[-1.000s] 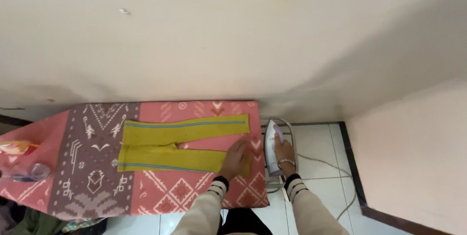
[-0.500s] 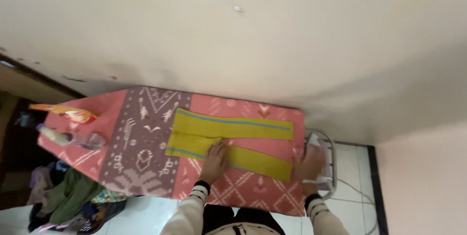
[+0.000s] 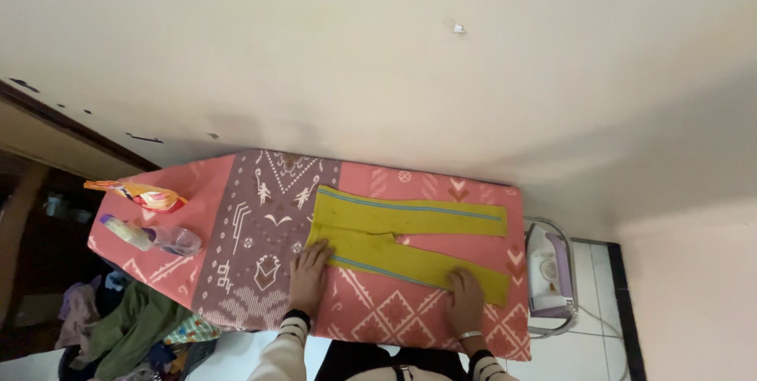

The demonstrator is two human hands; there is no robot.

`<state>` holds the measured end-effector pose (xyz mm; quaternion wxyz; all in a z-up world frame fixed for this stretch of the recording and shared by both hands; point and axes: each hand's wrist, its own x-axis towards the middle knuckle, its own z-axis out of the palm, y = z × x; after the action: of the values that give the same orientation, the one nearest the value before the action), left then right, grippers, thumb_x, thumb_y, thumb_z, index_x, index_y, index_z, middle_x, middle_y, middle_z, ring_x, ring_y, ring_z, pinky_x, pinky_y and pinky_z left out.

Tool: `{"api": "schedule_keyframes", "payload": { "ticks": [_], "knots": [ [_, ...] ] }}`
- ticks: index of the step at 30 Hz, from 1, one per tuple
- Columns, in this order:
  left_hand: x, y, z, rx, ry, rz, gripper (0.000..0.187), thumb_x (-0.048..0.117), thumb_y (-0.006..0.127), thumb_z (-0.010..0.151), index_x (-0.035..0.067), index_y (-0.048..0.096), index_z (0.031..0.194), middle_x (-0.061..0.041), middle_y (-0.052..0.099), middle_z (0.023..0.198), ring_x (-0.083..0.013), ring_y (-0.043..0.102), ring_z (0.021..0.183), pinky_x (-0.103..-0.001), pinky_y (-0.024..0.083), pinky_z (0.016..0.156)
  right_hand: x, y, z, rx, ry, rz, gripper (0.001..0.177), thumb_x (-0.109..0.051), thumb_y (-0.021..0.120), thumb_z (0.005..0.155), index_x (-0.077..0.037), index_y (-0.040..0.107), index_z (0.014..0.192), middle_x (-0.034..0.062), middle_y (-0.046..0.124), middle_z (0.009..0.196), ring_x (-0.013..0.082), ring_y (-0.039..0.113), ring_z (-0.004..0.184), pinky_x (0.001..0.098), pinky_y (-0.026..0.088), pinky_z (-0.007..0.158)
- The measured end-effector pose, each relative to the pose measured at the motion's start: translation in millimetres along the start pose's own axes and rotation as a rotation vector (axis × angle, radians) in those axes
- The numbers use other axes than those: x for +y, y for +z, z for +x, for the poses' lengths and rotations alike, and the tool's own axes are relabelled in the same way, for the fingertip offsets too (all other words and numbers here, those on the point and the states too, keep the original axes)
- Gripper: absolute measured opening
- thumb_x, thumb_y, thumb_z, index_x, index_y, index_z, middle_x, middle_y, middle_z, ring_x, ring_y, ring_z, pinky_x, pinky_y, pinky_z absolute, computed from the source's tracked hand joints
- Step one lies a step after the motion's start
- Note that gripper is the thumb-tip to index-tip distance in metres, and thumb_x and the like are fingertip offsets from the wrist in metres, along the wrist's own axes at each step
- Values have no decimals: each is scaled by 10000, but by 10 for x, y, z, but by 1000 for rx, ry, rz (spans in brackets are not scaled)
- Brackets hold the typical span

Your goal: The person picks up a pair of yellow pants from a laundry basket, spreads them on an ironing board, sprays them with liquid from a bottle, and irons them using an iron before folding and placing them on a chair.

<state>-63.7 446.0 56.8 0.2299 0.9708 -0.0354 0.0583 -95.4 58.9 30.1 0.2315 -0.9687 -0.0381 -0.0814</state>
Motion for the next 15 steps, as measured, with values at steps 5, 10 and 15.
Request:
{"api": "schedule_keyframes", "payload": {
  "ticks": [5, 10, 15],
  "knots": [
    [-82, -4, 79, -18, -46, 42, 452, 87, 601, 833, 170, 631, 1276, -13, 574, 1406, -281, 456, 1309, -479, 356, 1059, 187, -204, -30, 29, 126, 8, 310, -62, 619, 792, -69, 675, 1097, 156, 653, 1186, 361, 590, 1151, 464, 458, 1008],
    [-344, 91, 241, -30, -135, 152, 243, 258, 606, 978, 131, 672, 1174, -59, 617, 1250, -300, 496, 1210, -521, 347, 1071, 542, -419, 320, 153, 69, 23, 211, -71, 594, 892, -65, 699, 1075, 160, 713, 1054, 368, 656, 990, 469, 517, 890],
    [-386, -13, 756, 172, -204, -143, 303, 360, 630, 975, 68, 704, 1013, -115, 680, 1011, -302, 621, 982, -449, 478, 923, 823, -469, 952, 211, 171, 134, 247, -196, 655, 932, -38, 696, 1117, 185, 704, 1011, 380, 668, 903, 477, 535, 795]
  ]
}}
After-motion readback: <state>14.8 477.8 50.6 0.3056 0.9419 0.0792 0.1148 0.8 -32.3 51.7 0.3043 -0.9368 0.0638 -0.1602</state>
